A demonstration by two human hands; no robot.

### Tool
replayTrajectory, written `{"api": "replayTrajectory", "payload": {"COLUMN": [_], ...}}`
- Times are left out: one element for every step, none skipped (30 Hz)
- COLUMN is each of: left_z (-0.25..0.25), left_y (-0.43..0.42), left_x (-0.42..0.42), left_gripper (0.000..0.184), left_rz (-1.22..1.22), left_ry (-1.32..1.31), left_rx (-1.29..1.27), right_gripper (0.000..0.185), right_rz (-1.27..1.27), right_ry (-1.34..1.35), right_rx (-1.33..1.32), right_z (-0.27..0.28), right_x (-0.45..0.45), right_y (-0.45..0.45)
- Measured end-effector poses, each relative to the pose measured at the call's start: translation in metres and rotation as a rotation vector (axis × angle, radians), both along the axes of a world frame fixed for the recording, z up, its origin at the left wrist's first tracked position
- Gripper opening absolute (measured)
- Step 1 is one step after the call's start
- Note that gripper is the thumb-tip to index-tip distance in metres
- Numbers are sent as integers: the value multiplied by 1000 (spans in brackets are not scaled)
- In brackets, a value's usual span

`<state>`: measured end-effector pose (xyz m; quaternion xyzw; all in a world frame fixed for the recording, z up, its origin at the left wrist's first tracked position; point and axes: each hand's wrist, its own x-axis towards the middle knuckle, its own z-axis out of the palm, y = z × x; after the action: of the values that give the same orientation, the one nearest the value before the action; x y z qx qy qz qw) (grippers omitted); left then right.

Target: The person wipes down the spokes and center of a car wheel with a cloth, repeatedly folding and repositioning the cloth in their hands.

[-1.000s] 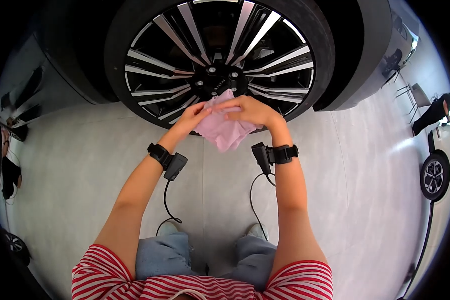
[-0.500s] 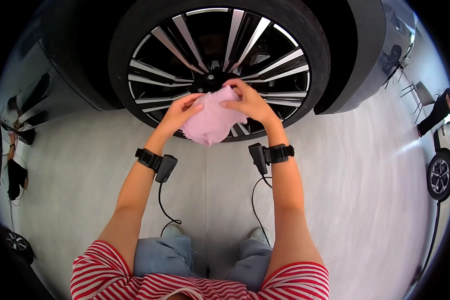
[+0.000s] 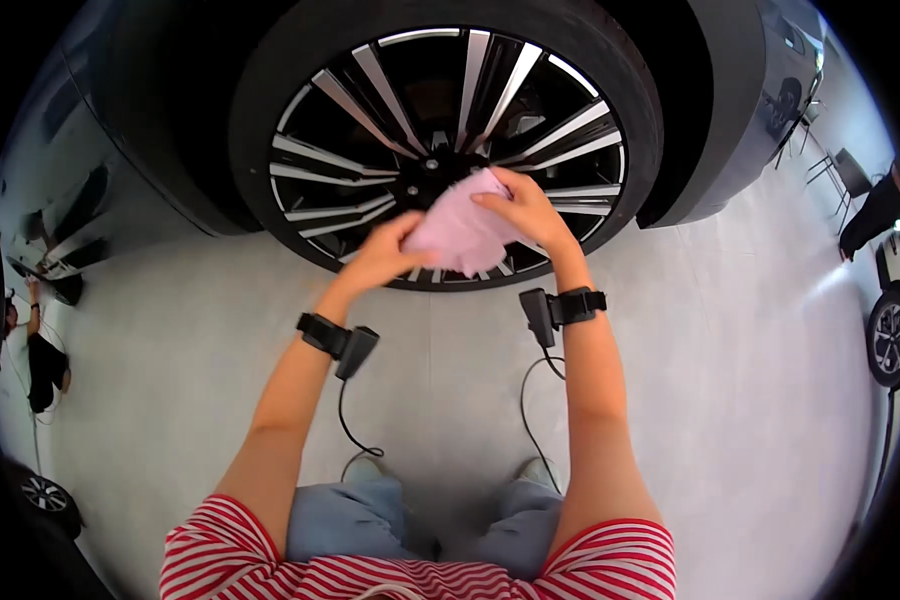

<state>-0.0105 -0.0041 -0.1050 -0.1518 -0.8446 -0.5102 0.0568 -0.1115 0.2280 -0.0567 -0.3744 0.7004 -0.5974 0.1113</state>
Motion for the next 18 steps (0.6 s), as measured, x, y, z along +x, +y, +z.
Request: {"api": "replayTrajectory", "payload": {"left_z": [-7,-13,-20,-26,-34,-33,-33,-32,-22,-15,-11,-10,-16,-21,-20,-18,-17,5], "left_y": [7,13,18,20,18,18,19,18,21,23,27,31,33,38,45,51,60,75], "left_x": [1,3,5,5,1,0,-1,-3,-2,-3,-6,-8,-12,-16,-19,-22,-26,-25], "left_gripper": [43,46,46,46,51,52,54,56,62,60,58,56,53,49,46,43,41,38], "left_rz": [-44,-90,-88,-85,-105,-86,-64,-42,-18,4,24,46,38,58,85,110,153,194], "left_ry": [-112,-227,-261,-298,-298,-290,-282,-271,-243,-228,-213,-200,-173,-133,-60,14,152,294], "left_rx": [90,185,198,214,189,274,358,443,487,487,491,497,495,512,525,534,514,493], "right_gripper": [18,19,20,20,21,21,21,22,22,23,25,25,25,25,26,26,25,26], "right_rz": [-30,-62,-84,-105,-114,-123,-131,-159,-177,-192,-223,-246,-269,-293,-449,-749,-944,-1140], "right_ry": [-60,-77,-56,-38,-20,-3,14,51,28,5,44,102,160,220,460,896,944,992], "right_rx": [33,33,73,116,120,122,124,140,108,79,54,30,5,-20,33,43,3,-40], "right_z": [-5,-7,-9,-11,-13,-11,-10,-11,-3,4,2,-2,-6,-10,-9,-12,-15,-10], "right_x": [-1,4,6,7,7,8,7,1,4,7,4,0,-3,-6,-2,3,11,21], "right_y": [4,6,7,8,10,10,10,12,13,14,15,17,18,21,22,19,18,14]}}
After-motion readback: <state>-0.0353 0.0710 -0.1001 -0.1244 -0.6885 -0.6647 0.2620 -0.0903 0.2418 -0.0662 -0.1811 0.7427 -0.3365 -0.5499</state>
